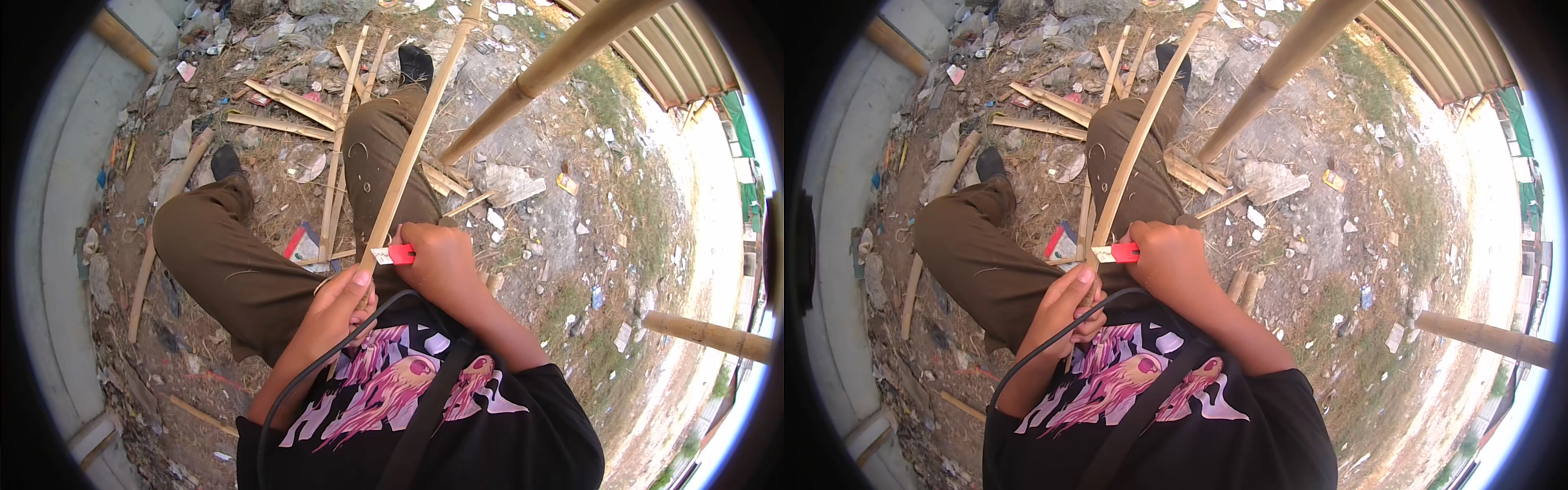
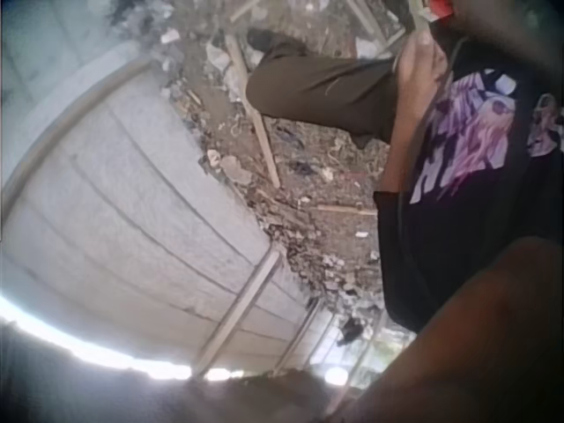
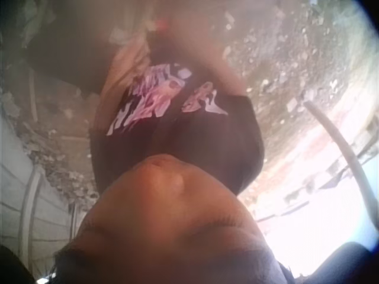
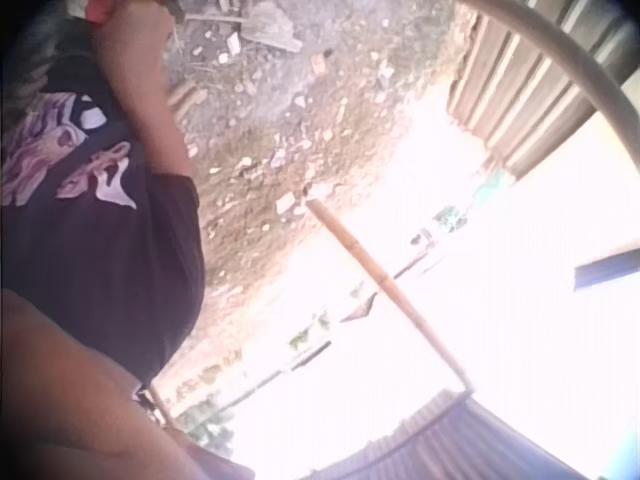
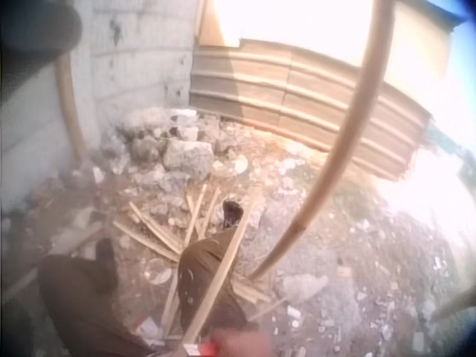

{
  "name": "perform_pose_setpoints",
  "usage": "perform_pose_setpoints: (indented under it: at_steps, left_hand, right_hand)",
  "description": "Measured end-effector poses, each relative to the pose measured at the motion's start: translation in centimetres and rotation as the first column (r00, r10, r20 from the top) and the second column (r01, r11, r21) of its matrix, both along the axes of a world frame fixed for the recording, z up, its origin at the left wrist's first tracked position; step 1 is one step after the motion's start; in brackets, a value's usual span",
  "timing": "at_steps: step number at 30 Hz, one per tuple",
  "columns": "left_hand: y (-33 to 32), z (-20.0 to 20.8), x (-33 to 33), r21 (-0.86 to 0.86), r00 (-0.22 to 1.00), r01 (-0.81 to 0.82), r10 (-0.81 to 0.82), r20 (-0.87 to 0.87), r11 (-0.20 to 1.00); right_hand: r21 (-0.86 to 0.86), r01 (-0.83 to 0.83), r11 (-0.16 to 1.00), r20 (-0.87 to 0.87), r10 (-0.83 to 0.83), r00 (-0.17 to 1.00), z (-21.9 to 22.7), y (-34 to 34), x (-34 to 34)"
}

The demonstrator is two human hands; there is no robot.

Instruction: The person sits on the ground and uses a red utility knife to shave and smooth a long bamboo stick. They hold the stick with their left hand and repeatedly scrape along its length with the knife in their right hand, removing thin strips of bamboo.

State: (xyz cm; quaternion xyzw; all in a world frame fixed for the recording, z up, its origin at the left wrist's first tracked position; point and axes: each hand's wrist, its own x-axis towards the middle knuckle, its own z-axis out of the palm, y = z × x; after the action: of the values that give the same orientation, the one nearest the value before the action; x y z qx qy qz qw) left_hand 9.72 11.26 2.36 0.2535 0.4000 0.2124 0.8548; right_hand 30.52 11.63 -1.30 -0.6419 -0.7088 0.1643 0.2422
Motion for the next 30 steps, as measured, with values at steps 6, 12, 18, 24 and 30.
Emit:
perform_pose_setpoints:
  at_steps: [6,12,18,24,30]
  left_hand:
    - [-0.3,0.6,1.6,0.132,1.000,0.002,-0.003,0.004,0.991]
    - [-1.1,2.1,1.3,0.184,0.998,-0.032,0.041,-0.050,0.982]
    - [-2.9,2.0,0.6,0.107,0.998,0.028,-0.022,-0.054,0.994]
    - [-1.8,1.7,0.3,0.183,0.999,-0.023,0.029,-0.031,0.983]
    - [-2.6,2.5,0.1,0.175,0.996,0.000,0.015,-0.085,0.985]
  right_hand:
    - [0.206,0.012,0.978,0.056,-0.024,0.998,1.2,0.7,0.7]
    - [0.417,0.266,0.869,0.032,-0.306,0.951,1.4,5.2,1.1]
    - [0.344,0.322,0.882,0.136,-0.386,0.912,4.0,8.9,6.6]
    - [0.331,0.111,0.937,0.057,-0.137,0.989,1.5,3.9,1.2]
    - [0.322,0.395,0.860,0.103,-0.447,0.889,4.5,11.4,4.2]
